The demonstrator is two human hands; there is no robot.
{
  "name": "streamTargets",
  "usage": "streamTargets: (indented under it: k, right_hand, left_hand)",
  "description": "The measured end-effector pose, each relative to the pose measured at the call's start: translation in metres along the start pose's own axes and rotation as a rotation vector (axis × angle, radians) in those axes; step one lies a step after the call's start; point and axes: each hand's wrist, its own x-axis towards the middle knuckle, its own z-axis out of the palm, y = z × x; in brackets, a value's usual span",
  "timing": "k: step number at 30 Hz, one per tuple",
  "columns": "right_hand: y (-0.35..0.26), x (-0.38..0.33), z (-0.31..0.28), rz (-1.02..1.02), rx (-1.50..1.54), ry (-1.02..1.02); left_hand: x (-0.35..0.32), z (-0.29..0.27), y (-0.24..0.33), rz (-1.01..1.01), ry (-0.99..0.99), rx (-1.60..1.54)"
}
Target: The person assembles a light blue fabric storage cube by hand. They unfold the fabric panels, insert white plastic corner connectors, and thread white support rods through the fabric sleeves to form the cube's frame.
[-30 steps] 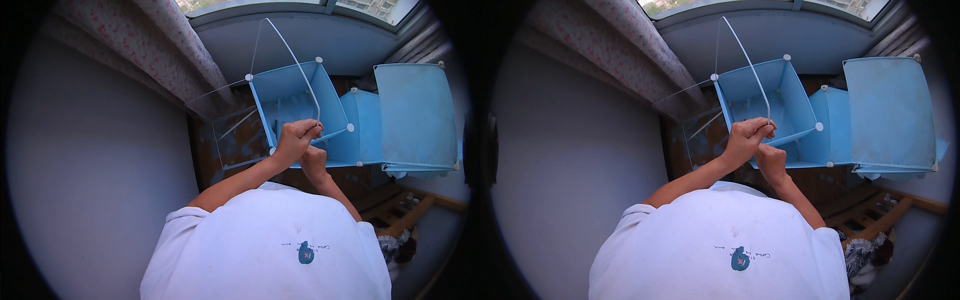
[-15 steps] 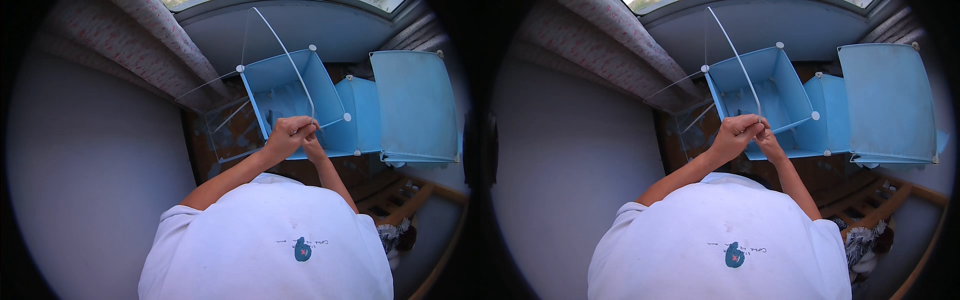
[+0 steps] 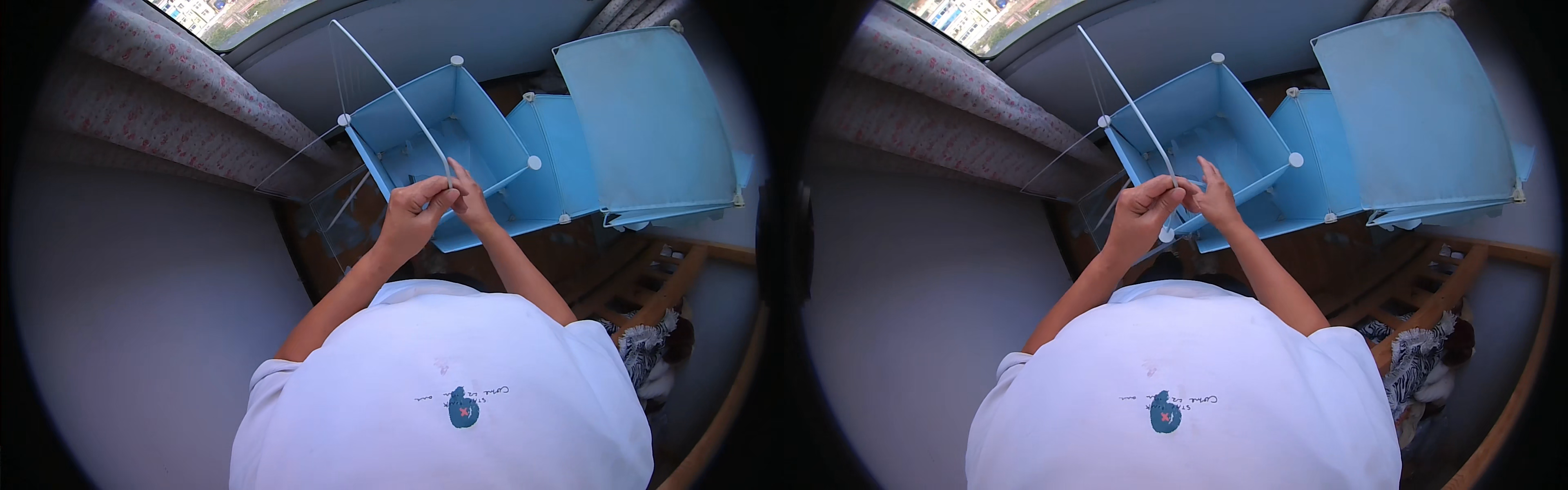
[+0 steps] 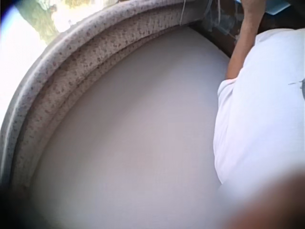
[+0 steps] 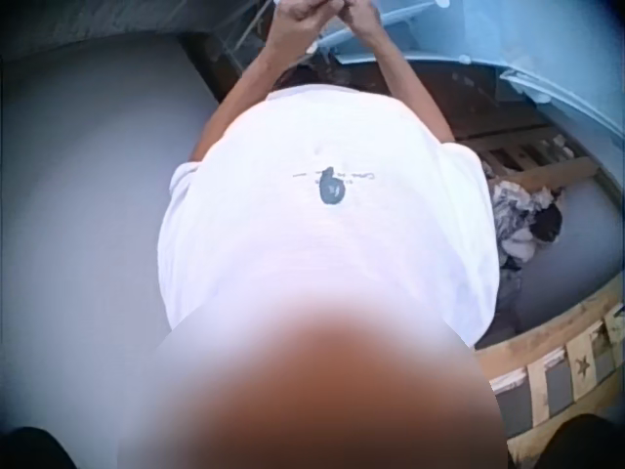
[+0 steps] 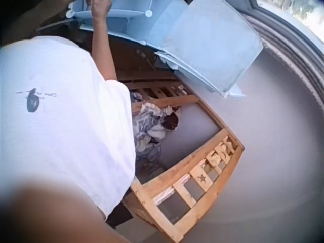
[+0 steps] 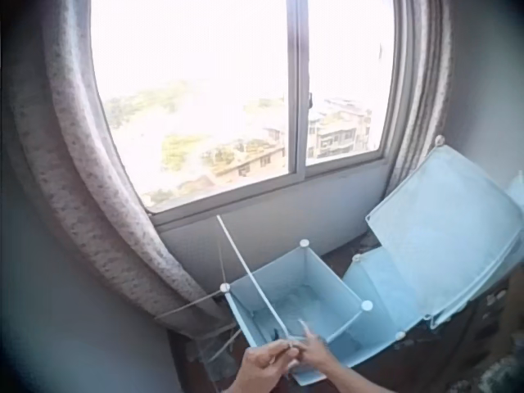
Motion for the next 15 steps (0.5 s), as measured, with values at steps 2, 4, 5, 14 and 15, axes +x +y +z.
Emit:
streamTargets:
  k: [2,4,5,14,15]
  right_hand:
    - [0.005,-0.002,0.004,-0.163,-0.423,0.308]
    - [-0.03,-0.011,-0.002,-0.058,-0.141,0.116]
    - [-0.048,-0.019,-0.008,-0.021,-0.037,-0.009]
    - [-0.081,-0.039,0.004,-0.217,0.004,0.046]
    - [-0.081,-0.037,0.003,-0.176,0.021,0.008]
  left_hand:
    - [0.005,-0.002,0.003,-0.034,0.024,0.003]
    - [0.006,-0.009,0.005,-0.073,0.044,0.047]
    - [0.008,-0.01,0.006,-0.088,0.04,0.088]
    - [0.018,-0.008,0.01,-0.115,-0.022,0.112]
    - [0.019,-0.008,0.01,-0.108,-0.032,0.109]
